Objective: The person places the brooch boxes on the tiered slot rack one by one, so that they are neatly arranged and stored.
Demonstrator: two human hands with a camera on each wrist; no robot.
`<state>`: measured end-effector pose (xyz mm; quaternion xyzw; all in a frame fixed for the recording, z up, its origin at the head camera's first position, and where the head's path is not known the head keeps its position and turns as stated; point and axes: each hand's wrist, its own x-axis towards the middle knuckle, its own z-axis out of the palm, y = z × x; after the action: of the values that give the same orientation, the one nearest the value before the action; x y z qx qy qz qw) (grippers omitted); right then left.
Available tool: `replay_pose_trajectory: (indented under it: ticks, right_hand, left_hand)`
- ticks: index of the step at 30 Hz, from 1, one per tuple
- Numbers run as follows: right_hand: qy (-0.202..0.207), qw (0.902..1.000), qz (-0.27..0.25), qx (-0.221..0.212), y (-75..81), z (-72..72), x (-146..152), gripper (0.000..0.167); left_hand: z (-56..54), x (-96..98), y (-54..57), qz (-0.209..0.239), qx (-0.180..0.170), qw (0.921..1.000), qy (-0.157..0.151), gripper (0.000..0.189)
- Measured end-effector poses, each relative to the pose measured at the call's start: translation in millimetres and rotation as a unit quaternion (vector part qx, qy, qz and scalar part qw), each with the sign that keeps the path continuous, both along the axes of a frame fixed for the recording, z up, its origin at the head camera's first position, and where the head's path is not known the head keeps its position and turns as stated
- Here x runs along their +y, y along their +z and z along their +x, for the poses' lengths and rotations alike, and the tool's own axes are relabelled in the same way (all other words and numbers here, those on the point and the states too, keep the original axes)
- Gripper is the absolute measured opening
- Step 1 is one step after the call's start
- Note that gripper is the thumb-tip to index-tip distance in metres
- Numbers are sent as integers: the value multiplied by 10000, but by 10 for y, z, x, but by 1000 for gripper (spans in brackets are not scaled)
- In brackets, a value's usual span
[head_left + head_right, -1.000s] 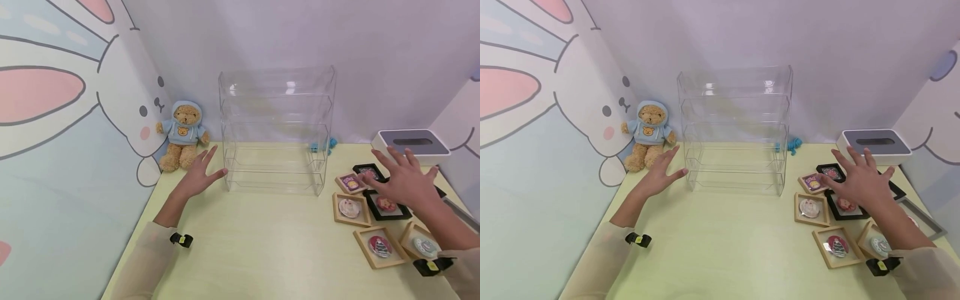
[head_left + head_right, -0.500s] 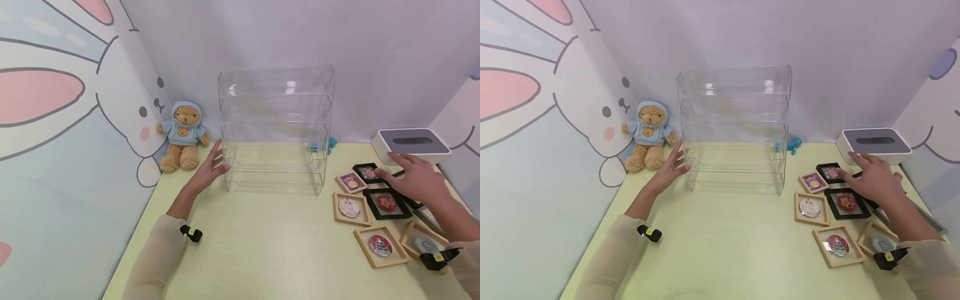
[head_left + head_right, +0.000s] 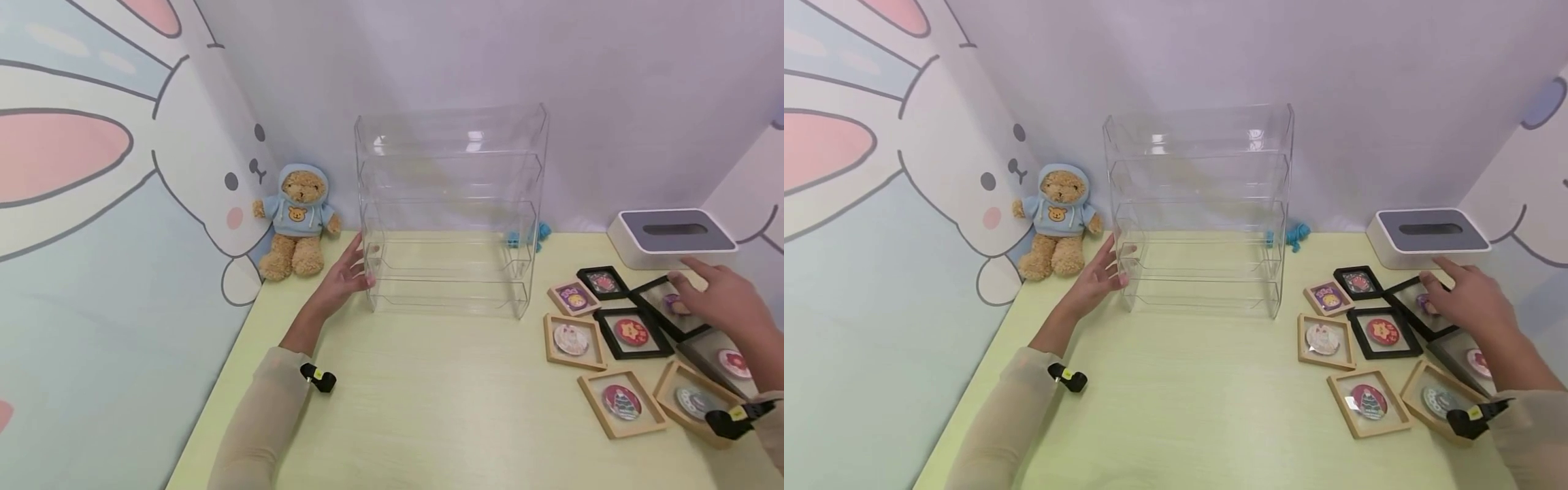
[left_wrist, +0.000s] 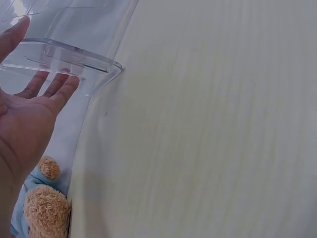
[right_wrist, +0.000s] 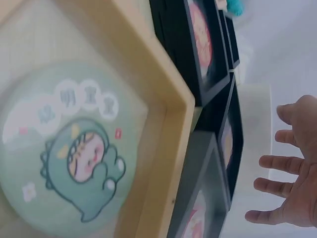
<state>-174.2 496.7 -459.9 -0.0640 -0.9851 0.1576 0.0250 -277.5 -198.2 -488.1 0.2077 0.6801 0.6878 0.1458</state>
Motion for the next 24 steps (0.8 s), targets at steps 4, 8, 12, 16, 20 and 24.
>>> replay_pose_trajectory:
  ticks: [4, 8, 12, 16, 20, 24]
  right_hand:
    - [58, 9999, 2, 111, -126, -3, 135, 71]
    - [351, 9986, 19, 397, -238, -57, 246, 56]
    - [718, 9950, 135, 679, -308, -137, 321, 49]
    - [949, 9924, 201, 762, -348, -216, 372, 42]
    - [1004, 9933, 124, 564, -375, -296, 407, 32]
    - [1032, 9935, 57, 474, -389, -374, 453, 26]
  left_hand:
    - [3, -4, 0, -32, 18, 10000, -60, 106]
    - [-3, 5, 12, 58, -62, 9998, -151, 105]
    - [-8, 17, 15, 132, -127, 9995, -239, 105]
    - [-9, 17, 12, 149, -150, 9995, -246, 105]
    - [-1, 14, 9, 166, -180, 9995, -221, 105]
    - [6, 11, 3, 168, -192, 9994, -218, 106]
